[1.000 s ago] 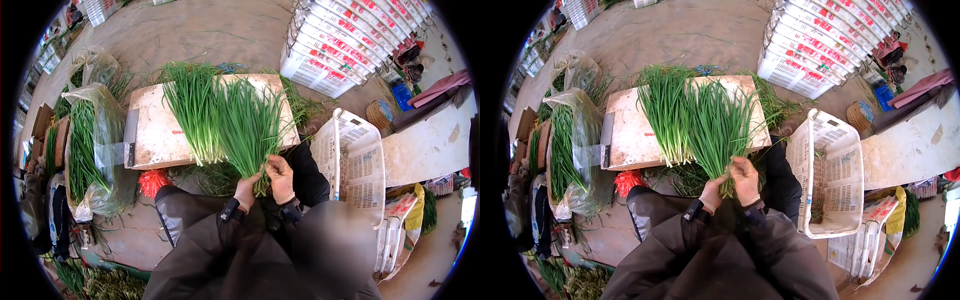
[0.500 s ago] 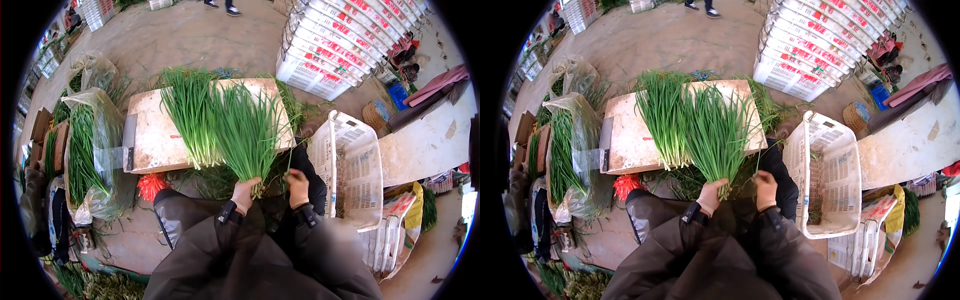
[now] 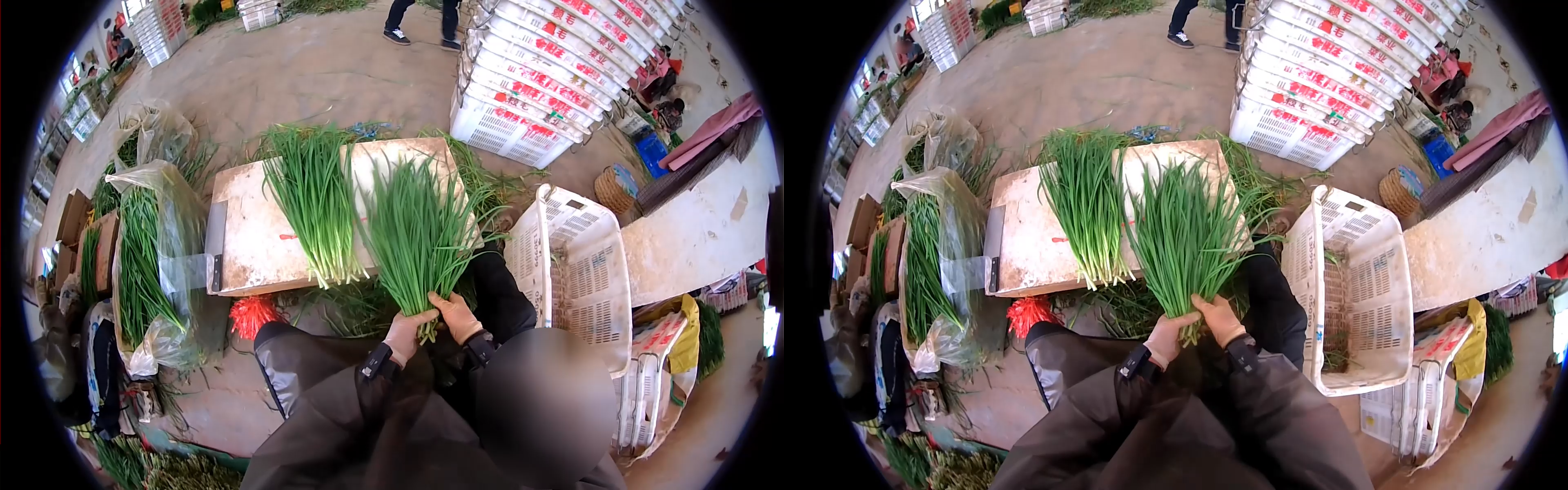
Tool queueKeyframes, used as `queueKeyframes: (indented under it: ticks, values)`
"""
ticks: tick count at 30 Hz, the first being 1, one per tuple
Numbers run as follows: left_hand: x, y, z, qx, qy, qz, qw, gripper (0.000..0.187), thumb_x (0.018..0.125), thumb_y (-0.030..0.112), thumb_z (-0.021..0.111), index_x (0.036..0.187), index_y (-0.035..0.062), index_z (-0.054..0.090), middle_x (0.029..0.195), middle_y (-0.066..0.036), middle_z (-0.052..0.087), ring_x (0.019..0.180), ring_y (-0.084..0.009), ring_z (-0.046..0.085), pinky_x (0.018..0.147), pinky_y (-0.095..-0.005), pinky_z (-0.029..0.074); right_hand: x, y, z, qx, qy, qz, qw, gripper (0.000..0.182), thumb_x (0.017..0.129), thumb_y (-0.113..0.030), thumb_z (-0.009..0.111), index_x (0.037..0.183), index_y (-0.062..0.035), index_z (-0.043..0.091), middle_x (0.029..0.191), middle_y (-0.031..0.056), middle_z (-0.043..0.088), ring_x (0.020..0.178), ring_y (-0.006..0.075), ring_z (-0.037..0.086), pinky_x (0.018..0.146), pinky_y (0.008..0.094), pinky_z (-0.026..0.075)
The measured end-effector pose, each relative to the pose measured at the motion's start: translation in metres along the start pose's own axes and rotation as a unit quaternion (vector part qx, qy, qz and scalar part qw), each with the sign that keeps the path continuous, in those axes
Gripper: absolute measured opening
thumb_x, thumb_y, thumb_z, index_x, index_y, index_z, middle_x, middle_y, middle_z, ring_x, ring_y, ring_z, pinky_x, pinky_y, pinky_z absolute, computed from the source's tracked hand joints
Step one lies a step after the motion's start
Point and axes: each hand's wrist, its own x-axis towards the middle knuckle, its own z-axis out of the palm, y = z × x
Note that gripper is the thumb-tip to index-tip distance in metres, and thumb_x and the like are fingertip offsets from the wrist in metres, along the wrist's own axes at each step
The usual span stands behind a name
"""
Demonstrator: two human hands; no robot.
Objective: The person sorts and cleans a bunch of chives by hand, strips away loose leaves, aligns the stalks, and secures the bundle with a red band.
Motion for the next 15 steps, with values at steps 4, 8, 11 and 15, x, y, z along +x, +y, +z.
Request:
queueKeyframes:
  ticks: [4,8,11,15]
  values:
    - [0.008,-0.007,-0.014,0.015,-0.038,-0.020,0.999,0.036,0.092,-0.003,0.068,0.127,0.0000,0.063,0.115,-0.012,0.071,0.093,-0.0275,0.071,0.082,-0.0383,0.060,0.013,0.017,-0.008,-0.041,-0.030,-0.103,0.993,0.035,0.099,-0.025,0.071,0.125,-0.0025,0.065,0.106,0.0049,0.072,0.085,0.0156,0.068,0.067,0.0310,0.055]
    - [0.018,-0.011,-0.024,0.024,-0.048,-0.006,0.999,0.040,0.087,-0.008,0.065,0.126,-0.0023,0.062,0.115,-0.015,0.070,0.093,-0.0293,0.071,0.084,-0.0391,0.059,0.005,0.003,-0.010,-0.028,-0.085,-0.102,0.991,0.032,0.098,-0.020,0.071,0.121,0.0023,0.066,0.108,0.0061,0.072,0.089,0.0142,0.066,0.073,0.0295,0.055]
    - [0.020,-0.009,-0.018,0.020,-0.018,0.015,1.000,0.036,0.085,-0.008,0.064,0.121,-0.0033,0.064,0.108,-0.015,0.071,0.090,-0.0285,0.071,0.078,-0.0375,0.058,0.022,0.008,-0.014,-0.029,-0.099,-0.101,0.989,0.027,0.098,-0.015,0.071,0.121,-0.0001,0.068,0.107,0.0043,0.073,0.088,0.0132,0.067,0.074,0.0291,0.054]
    - [0.027,-0.017,-0.020,0.020,0.078,0.025,0.996,0.034,0.083,-0.009,0.068,0.116,-0.0045,0.066,0.098,-0.015,0.073,0.079,-0.0281,0.071,0.069,-0.0360,0.056,0.043,0.012,-0.015,-0.069,-0.077,-0.062,0.993,0.030,0.099,-0.025,0.071,0.115,0.0003,0.072,0.104,0.0064,0.075,0.087,0.0181,0.068,0.079,0.0349,0.055]
